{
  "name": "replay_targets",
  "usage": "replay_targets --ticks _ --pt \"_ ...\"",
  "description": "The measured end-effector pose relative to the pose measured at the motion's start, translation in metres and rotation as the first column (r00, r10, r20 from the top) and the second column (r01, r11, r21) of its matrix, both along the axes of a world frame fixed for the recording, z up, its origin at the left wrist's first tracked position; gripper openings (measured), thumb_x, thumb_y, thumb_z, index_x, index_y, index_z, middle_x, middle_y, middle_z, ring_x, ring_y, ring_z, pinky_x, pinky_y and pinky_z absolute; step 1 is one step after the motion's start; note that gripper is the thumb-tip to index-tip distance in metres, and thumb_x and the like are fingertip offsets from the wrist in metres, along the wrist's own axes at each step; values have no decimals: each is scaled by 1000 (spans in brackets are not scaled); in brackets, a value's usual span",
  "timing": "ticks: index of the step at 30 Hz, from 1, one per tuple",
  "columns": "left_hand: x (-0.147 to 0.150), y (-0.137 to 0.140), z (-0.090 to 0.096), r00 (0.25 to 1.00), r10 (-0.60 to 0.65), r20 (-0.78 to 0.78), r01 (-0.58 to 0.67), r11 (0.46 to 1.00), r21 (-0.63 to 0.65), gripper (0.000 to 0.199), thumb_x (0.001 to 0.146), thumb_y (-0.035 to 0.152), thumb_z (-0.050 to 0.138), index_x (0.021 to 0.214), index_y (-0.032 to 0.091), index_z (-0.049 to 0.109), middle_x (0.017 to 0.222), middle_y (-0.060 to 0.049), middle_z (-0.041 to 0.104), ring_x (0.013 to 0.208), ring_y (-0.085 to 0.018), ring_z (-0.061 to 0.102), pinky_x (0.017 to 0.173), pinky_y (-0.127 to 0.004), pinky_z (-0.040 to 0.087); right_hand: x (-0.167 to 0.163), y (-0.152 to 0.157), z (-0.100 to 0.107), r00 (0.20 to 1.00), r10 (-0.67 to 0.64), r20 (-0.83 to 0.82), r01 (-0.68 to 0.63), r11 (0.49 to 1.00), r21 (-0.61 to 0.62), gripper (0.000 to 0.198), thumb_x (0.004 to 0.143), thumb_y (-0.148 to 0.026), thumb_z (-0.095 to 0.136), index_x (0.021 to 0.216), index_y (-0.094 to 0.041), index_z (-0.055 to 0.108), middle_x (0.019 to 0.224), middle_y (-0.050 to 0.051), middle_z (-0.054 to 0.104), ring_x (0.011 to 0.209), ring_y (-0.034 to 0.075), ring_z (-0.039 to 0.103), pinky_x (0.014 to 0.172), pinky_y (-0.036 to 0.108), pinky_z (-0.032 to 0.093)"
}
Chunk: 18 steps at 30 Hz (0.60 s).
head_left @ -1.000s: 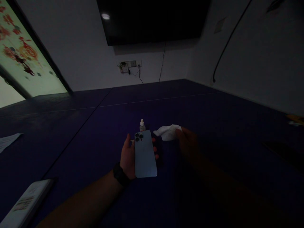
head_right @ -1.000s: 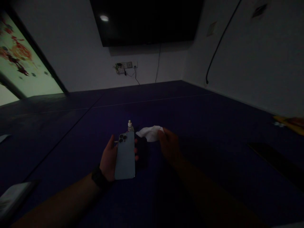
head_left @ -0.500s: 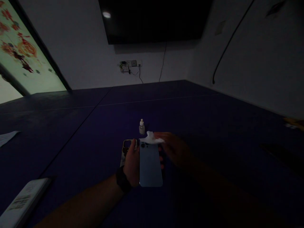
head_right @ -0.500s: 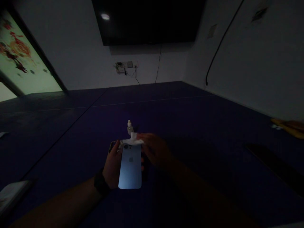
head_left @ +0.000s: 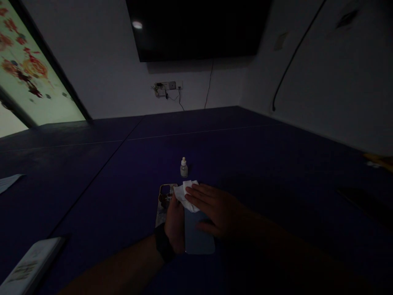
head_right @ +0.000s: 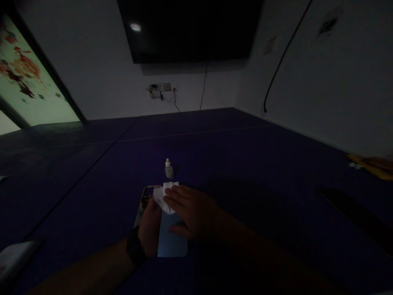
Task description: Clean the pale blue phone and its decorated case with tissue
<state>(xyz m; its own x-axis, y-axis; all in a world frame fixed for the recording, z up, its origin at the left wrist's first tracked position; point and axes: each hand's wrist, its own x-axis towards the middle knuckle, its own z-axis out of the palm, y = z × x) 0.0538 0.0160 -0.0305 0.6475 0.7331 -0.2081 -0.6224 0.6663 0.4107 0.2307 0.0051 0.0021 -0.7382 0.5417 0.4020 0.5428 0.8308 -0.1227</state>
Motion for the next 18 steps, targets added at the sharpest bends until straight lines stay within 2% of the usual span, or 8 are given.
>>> replay_targets --ticks 4,8,11,13,15,18 --pt "3 -4 -2 998 -45 45 46 998 -30 59 86 66 55 114 17 69 103 -12 73 104 -29 66 94 -40 47 2 -5 12 997 50 56 -44 995 -89 84 89 -53 69 152 -5 41 157 22 42 147 32 39 123 50 33" --pt "3 -3 -6 997 -24 73 28 998 -52 66 88 71 49 116 15 70 86 -9 71 76 -23 66 78 -36 50 3 -15 9 996 62 67 -53 990 -128 82 91 -55 65 151 -5 42 158 21 40 148 32 37 123 50 32" --pt "1 0 -12 997 -22 73 25 999 -42 68 87 74 49 112 15 71 66 -4 62 51 -15 53 60 -29 46 2 -26 1 983 179 28 -174 976 -128 76 95 -56 58 152 -8 42 155 17 46 148 28 38 124 47 30" --pt "1 1 -15 998 -29 61 31 999 -25 68 85 74 53 111 14 72 61 -3 59 47 -14 49 56 -29 45 3 -28 -4 965 263 24 -258 959 -120 73 96 -56 56 151 -10 44 152 15 51 147 25 40 124 45 30" --pt "2 1 -16 999 -21 38 20 999 26 67 83 74 54 111 16 73 66 -5 63 53 -18 56 61 -31 48 6 -23 -7 975 223 22 -220 971 -93 71 95 -56 57 149 -10 47 151 16 52 147 26 41 124 47 30" --pt "3 -1 -13 1000 -4 -1 4 990 138 67 89 74 42 115 21 72 80 -8 70 72 -23 66 72 -36 52 9 -10 -6 999 16 28 -14 998 -63 74 94 -53 61 150 -8 45 153 20 47 147 31 41 123 53 30"
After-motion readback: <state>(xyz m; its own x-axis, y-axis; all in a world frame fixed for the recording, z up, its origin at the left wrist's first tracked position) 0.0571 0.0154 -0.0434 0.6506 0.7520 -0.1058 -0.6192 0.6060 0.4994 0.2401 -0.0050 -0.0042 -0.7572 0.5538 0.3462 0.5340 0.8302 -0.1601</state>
